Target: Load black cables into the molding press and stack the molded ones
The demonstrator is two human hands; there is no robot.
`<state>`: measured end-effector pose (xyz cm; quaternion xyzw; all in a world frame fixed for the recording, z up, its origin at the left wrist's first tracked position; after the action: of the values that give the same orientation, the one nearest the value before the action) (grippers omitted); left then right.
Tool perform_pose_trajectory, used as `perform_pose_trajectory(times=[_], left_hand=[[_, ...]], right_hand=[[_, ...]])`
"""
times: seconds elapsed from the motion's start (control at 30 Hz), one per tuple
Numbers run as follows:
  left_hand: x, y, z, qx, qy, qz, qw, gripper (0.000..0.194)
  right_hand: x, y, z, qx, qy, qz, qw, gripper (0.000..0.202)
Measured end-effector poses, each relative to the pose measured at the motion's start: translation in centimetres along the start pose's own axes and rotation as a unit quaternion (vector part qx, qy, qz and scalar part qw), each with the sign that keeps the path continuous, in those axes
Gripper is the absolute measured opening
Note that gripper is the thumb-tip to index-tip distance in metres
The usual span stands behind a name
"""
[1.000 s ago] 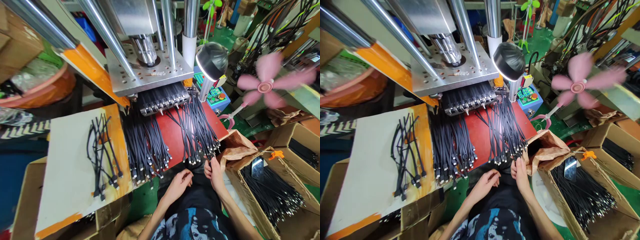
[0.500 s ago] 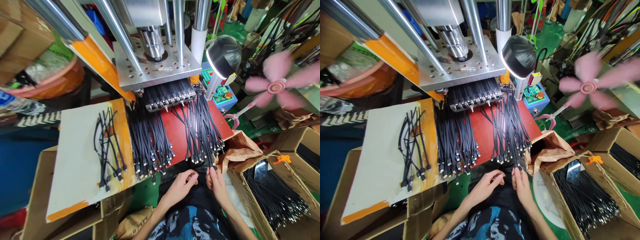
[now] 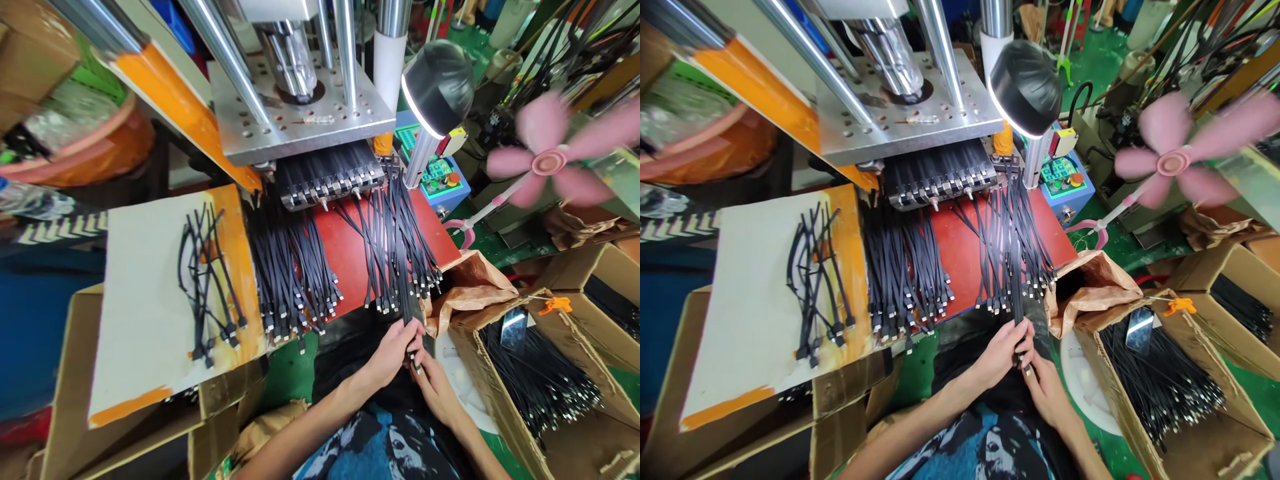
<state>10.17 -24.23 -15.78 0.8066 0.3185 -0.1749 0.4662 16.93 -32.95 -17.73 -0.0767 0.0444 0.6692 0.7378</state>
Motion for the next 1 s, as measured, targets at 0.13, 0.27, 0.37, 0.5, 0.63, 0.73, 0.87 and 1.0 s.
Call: perform_pose_trajectory(times=[0.13, 0.27, 0.37, 0.5, 0.63, 0.73, 0.87, 1.0], left_hand=[[-2.6, 0.1, 0.2, 0.062, 0.001, 0.022, 0.998, 0.062], [-7.3, -0.4, -1.6, 0.304, 0.024, 0.003, 0.952, 0.051], [-10.5, -1.5, -3.1, 0.435, 0.036, -0.044, 0.899, 0.039], [-11.8, -1.9, -3.7, 0.429, 0.025, -0.058, 0.901, 0.046], [-8.9, -0.5, -3.4, 0.285, 0.014, -0.012, 0.958, 0.059], [-5.8, -0.2, -4.5, 0.179, 0.043, -0.022, 0.983, 0.062], [-3.3, -0.3, -7.0, 0.080, 0.076, -0.022, 0.994, 0.061], [-2.8, -1.0, -8.9, 0.008, 0.080, -0.017, 0.997, 0.064]], right_hand=[[2.2, -2.1, 3.3, 0.038, 0.009, 0.115, 0.993, 0.046], [4.7, 0.7, 7.8, 0.259, 0.041, 0.104, 0.959, 0.071], [6.5, 5.3, 11.4, 0.344, 0.083, 0.091, 0.931, 0.049], [9.9, 7.5, 16.4, 0.452, 0.072, 0.077, 0.886, 0.039], [16.7, 4.7, 18.5, 0.446, 0.045, 0.069, 0.891, 0.047], [23.7, 2.2, 19.0, 0.422, 0.033, 0.042, 0.905, 0.048], [31.7, 0.3, 18.8, 0.388, 0.047, 0.008, 0.920, 0.047], [36.9, -0.5, 18.4, 0.317, 0.052, 0.014, 0.947, 0.058]])
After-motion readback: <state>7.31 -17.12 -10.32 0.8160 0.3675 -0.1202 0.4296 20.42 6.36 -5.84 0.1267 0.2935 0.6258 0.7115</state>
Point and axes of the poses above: each hand's wrist, its own x-axis towards the middle knuckle, its own y-axis out of the palm, z = x × y, the point moved 9 cm from there along x, towards the middle knuckle, and after that the axes turned 11 degrees about -y, right-handed, at the moved point
